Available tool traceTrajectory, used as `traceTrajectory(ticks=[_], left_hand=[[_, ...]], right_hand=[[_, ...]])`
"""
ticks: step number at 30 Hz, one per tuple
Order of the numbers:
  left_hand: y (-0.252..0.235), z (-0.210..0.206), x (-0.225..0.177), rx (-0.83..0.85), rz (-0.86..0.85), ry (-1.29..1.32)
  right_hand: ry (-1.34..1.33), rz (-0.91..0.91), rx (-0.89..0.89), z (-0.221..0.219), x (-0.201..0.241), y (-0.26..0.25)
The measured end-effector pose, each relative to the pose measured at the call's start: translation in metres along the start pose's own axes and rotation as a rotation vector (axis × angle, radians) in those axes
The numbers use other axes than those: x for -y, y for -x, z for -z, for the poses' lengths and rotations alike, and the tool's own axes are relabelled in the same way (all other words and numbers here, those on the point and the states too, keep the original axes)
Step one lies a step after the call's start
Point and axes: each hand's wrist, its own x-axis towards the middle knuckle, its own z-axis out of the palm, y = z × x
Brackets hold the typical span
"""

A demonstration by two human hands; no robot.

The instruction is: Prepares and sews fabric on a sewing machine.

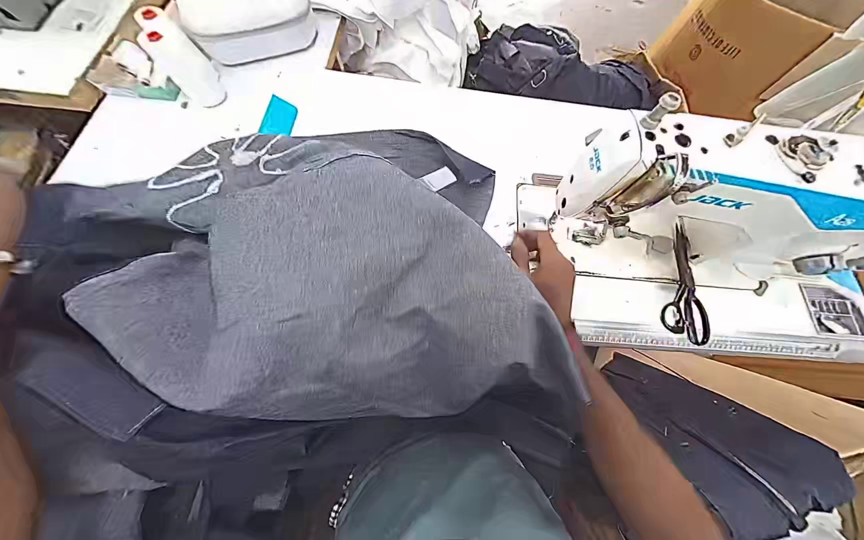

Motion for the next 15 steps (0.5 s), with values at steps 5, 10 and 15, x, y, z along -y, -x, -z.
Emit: traceTrajectory(ticks=[5,10,15], left_hand=[[0.135,-0.073,-0.18,0.269,-0.834,0.215],[0.125,-0.201,-0.168,0.428,-0.828,-0.105],[0.084,-0.183,-0.149,0.388,-1.434,-0.022]], right_hand=[[0.417,0.122,0.053,-0.067,0.027,0.065],[0.376,0.039,0.136,-0.012,-0.017,0.077],[0.383,-0.314,-0.105,0.131,-0.104,0.082]])
